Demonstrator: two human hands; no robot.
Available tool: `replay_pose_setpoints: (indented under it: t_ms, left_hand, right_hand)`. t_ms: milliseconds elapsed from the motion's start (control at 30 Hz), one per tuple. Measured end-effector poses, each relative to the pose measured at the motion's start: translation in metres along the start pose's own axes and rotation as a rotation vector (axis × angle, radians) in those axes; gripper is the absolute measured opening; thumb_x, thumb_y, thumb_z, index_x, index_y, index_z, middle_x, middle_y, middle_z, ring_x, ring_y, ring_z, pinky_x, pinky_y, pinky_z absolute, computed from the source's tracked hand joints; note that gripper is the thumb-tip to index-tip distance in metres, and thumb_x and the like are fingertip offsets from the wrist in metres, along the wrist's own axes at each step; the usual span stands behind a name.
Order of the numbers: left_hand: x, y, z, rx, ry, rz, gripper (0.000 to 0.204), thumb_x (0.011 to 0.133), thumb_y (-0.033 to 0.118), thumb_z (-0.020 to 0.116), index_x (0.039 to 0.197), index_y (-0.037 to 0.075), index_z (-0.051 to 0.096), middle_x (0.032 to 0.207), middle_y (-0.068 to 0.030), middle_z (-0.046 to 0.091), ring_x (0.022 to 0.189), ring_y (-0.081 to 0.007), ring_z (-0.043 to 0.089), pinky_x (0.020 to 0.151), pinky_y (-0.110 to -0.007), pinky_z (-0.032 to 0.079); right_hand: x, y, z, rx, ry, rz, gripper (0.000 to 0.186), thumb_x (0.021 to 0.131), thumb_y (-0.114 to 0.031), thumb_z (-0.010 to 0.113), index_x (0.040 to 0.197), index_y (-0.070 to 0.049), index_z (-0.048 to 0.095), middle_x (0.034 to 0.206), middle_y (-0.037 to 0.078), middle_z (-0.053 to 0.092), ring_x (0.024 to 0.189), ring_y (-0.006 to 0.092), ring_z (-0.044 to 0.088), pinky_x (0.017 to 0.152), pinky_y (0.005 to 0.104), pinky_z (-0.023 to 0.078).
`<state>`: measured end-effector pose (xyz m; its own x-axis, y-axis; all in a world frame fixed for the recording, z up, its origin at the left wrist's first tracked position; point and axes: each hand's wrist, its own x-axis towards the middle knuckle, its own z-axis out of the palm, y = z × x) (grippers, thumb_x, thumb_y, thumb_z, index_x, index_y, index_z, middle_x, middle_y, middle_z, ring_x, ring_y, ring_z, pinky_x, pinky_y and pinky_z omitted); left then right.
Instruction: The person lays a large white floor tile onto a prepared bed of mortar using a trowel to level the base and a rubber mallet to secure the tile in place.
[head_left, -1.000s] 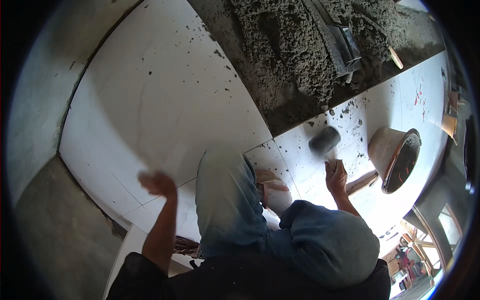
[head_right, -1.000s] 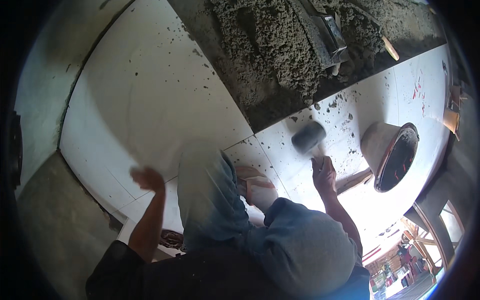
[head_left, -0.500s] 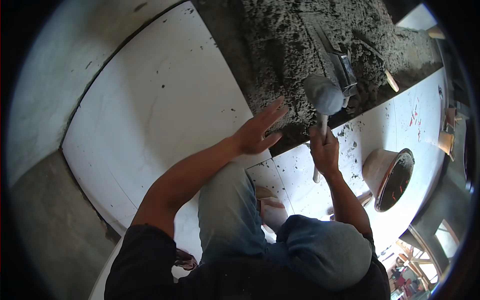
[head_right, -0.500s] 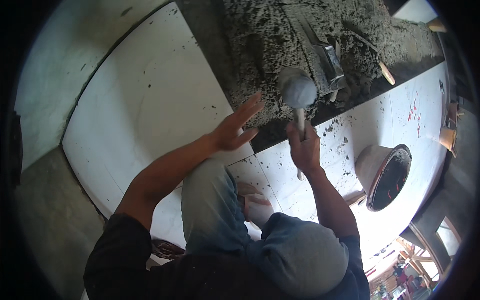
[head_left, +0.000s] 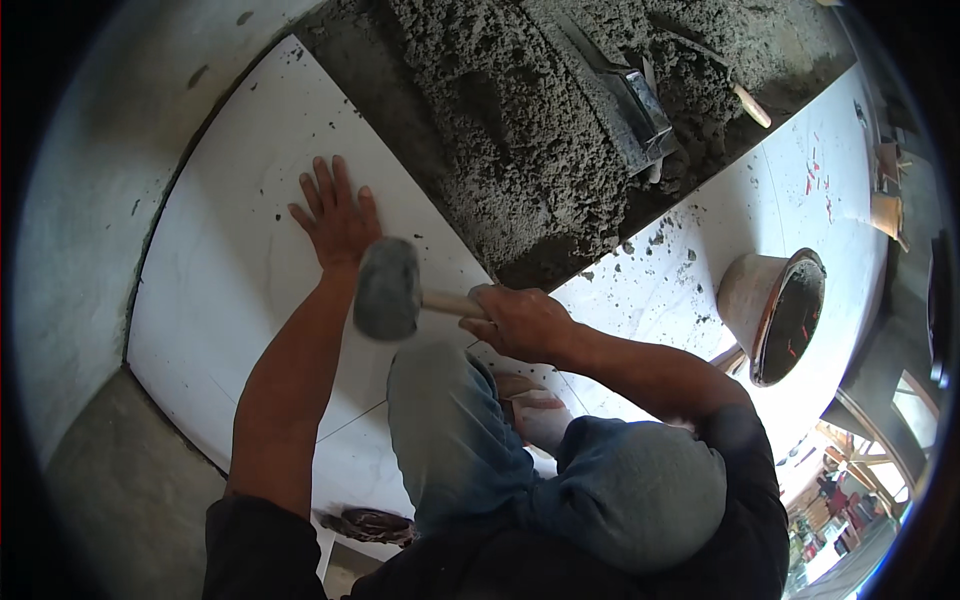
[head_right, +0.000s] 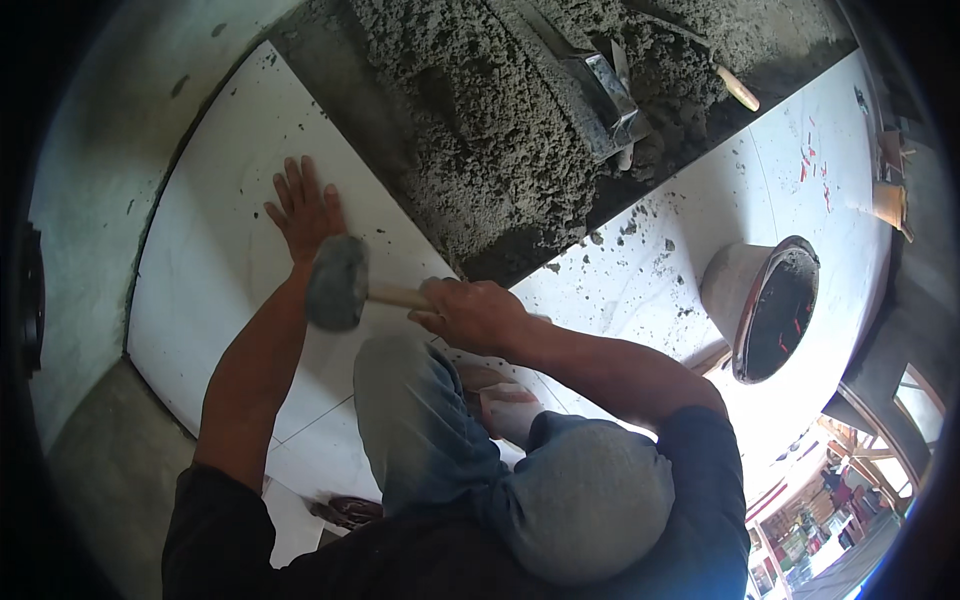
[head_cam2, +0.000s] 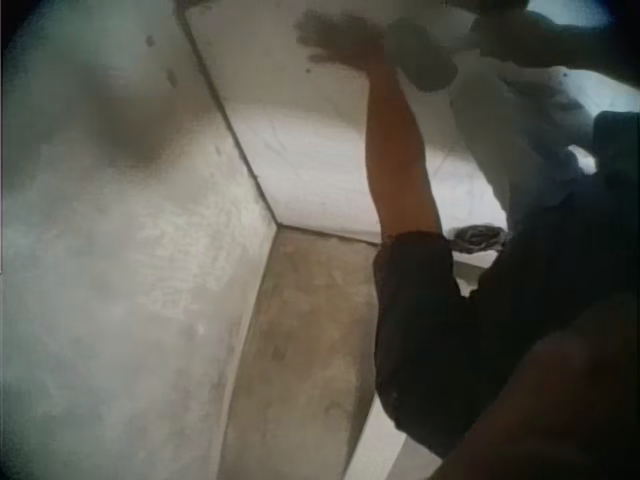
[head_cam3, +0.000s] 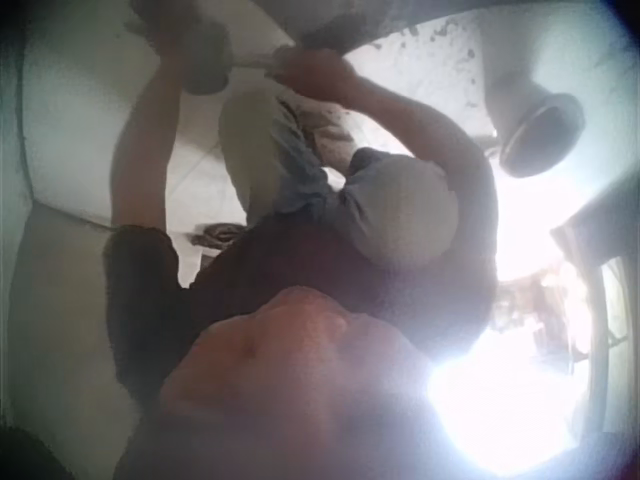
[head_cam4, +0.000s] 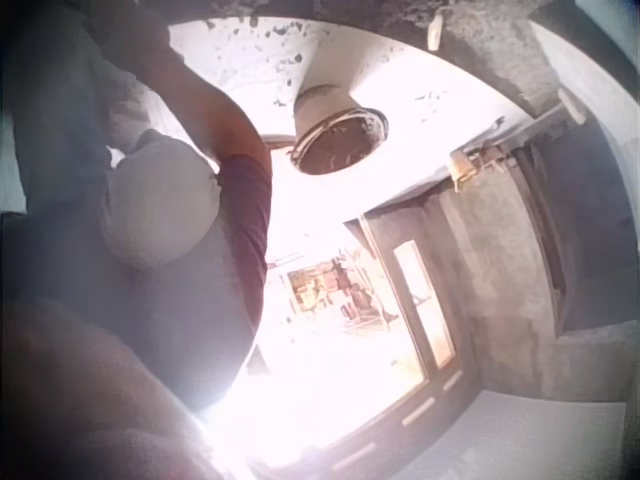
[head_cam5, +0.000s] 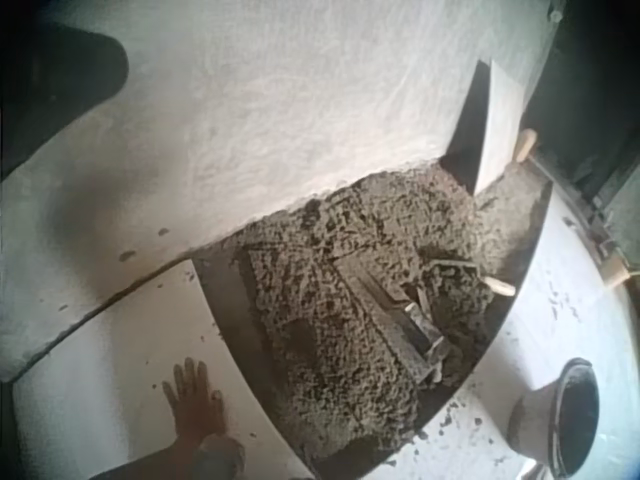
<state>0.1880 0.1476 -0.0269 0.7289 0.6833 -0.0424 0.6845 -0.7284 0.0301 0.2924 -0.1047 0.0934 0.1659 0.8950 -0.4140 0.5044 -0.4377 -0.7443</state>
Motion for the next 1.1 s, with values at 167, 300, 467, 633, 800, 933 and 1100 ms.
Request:
replay_pose_setpoints:
  t_ms: [167, 300, 467, 633, 800, 933, 1100]
  left_hand:
    - [0.002, -0.002, 0.005, 0.032, 0.078, 0.019, 0.061, 0.097, 0.038, 0.031, 0.151, 0.014, 0.017, 0.157, -0.0131, 0.011, 0.143, -0.0386, 0.011, 0.107, -0.068, 0.005]
    - [0.004, 0.006, 0.0, 0.006, 0.062, -0.014, 0.061, 0.097, 0.038, 0.032, 0.151, 0.014, 0.017, 0.157, -0.013, 0.011, 0.143, -0.0384, 0.011, 0.107, -0.069, 0.006]
    - [0.004, -0.006, 0.002, 0.032, 0.06, 0.042, 0.063, 0.097, 0.043, 0.032, 0.151, 0.015, 0.016, 0.157, -0.013, 0.012, 0.143, -0.0372, 0.01, 0.107, -0.067, 0.007]
    - [0.016, -0.035, -0.01, 0.006, 0.12, 0.168, 0.059, 0.096, 0.043, 0.04, 0.148, 0.02, 0.026, 0.153, -0.0145, 0.023, 0.139, -0.0397, 0.022, 0.106, -0.065, 0.016]
    - [0.028, -0.082, 0.009, 0.18, 0.196, -0.068, 0.057, 0.096, 0.047, 0.039, 0.146, 0.022, 0.029, 0.152, -0.0155, 0.025, 0.138, -0.0395, 0.027, 0.103, -0.066, 0.022]
    - [0.028, -0.082, -0.001, 0.104, 0.005, -0.196, 0.065, 0.095, 0.053, 0.035, 0.149, 0.019, 0.021, 0.155, -0.0136, 0.015, 0.143, -0.0375, 0.012, 0.105, -0.068, 0.012]
    - [0.019, -0.087, 0.001, 0.03, 0.027, -0.199, 0.064, 0.095, 0.051, 0.034, 0.149, 0.019, 0.02, 0.155, -0.0145, 0.014, 0.142, -0.0393, 0.011, 0.104, -0.07, 0.011]
  right_hand:
    - [0.013, 0.008, 0.009, -0.089, -0.034, 0.044, 0.041, 0.094, -0.046, 0.049, 0.094, -0.005, 0.051, 0.076, 0.018, 0.064, 0.07, 0.0384, 0.066, 0.062, 0.049, 0.054]
    - [0.023, 0.017, 0.012, -0.179, -0.027, -0.009, 0.043, 0.093, -0.047, 0.05, 0.093, -0.004, 0.051, 0.073, 0.018, 0.063, 0.064, 0.038, 0.065, 0.056, 0.0467, 0.054]
    - [0.028, 0.007, 0.007, -0.092, -0.009, 0.018, 0.043, 0.092, -0.045, 0.052, 0.092, -0.003, 0.051, 0.073, 0.02, 0.063, 0.064, 0.0388, 0.065, 0.057, 0.0471, 0.053]
    - [0.053, -0.01, -0.01, -0.036, -0.012, 0.046, 0.041, 0.093, -0.043, 0.052, 0.092, -0.002, 0.05, 0.071, 0.022, 0.062, 0.066, 0.0401, 0.064, 0.062, 0.0494, 0.052]
    - [0.097, -0.016, -0.027, -0.144, -0.173, 0.103, 0.044, 0.094, -0.046, 0.049, 0.095, -0.002, 0.05, 0.067, 0.02, 0.061, 0.065, 0.039, 0.064, 0.062, 0.0483, 0.052]
    - [0.101, -0.018, -0.021, -0.138, -0.152, -0.022, 0.045, 0.095, -0.048, 0.048, 0.097, -0.003, 0.05, 0.066, 0.017, 0.061, 0.064, 0.0362, 0.065, 0.06, 0.0463, 0.052]
    - [0.091, -0.023, -0.021, -0.19, -0.07, -0.088, 0.046, 0.094, -0.049, 0.049, 0.095, -0.003, 0.05, 0.066, 0.016, 0.062, 0.062, 0.0334, 0.066, 0.056, 0.0445, 0.053]
